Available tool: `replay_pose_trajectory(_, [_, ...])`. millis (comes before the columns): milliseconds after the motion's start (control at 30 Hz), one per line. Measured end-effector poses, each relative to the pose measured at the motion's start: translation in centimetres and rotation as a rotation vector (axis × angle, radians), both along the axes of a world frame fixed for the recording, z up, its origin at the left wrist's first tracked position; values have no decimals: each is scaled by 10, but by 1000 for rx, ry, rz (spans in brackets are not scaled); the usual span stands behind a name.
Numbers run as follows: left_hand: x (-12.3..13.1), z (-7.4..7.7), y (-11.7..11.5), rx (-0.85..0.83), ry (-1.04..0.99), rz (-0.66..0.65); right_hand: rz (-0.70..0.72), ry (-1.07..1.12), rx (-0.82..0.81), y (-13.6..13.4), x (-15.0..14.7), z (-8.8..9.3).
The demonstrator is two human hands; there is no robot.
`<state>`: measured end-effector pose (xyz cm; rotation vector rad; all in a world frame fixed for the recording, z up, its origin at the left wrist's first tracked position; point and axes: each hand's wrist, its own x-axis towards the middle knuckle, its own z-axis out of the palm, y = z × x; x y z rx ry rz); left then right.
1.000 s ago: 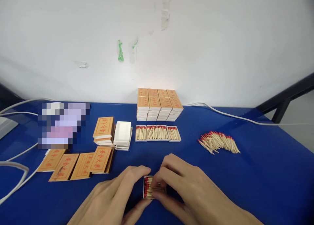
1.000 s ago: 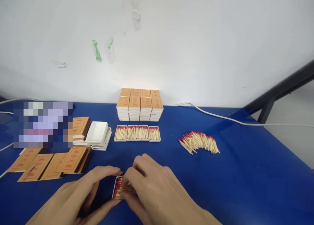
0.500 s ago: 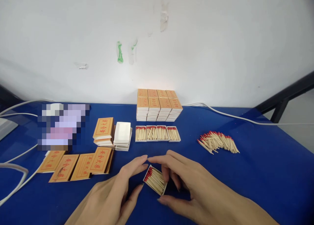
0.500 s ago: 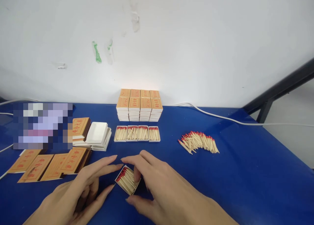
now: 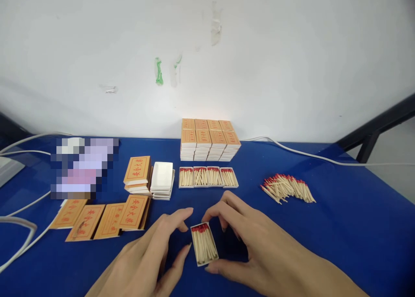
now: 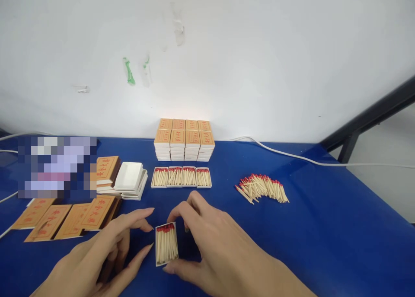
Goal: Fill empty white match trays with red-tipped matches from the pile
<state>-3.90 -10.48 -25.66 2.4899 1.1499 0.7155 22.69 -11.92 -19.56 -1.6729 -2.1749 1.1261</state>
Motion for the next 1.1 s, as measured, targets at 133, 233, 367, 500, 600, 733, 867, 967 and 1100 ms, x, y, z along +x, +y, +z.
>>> replay_pose_trajectory(133, [-1, 1, 1, 21, 8, 5, 51, -62, 52, 1, -2, -4])
replay_pose_trajectory(233, [-1, 0, 1, 15, 16, 1, 79, -43, 59, 1, 0, -4])
replay_pose_trajectory(367, [-1, 2, 2, 30, 27, 0, 58, -14, 89, 0, 0, -4])
replay_pose_trajectory(500, [1, 7, 2, 25, 15, -1, 75, -29, 94, 1, -3, -5])
replay_pose_trajectory(600, [1, 10, 2, 28, 13, 0, 77, -11, 75, 1, -3, -3])
replay_pose_trajectory(733, [2, 11, 3, 32, 3, -8, 56, 11, 66, 2, -2, -3])
replay_pose_trajectory(867, [4, 11, 5, 18, 3, 0, 71, 0, 51, 2, -4, -6])
replay_pose_trajectory(967, [3, 11, 4, 21, -4, -4, 49, 47, 65, 2, 0, -3])
replay_pose_trajectory(1100, [1, 9, 3, 4, -17, -25, -19, 56, 165, 5, 23, 11])
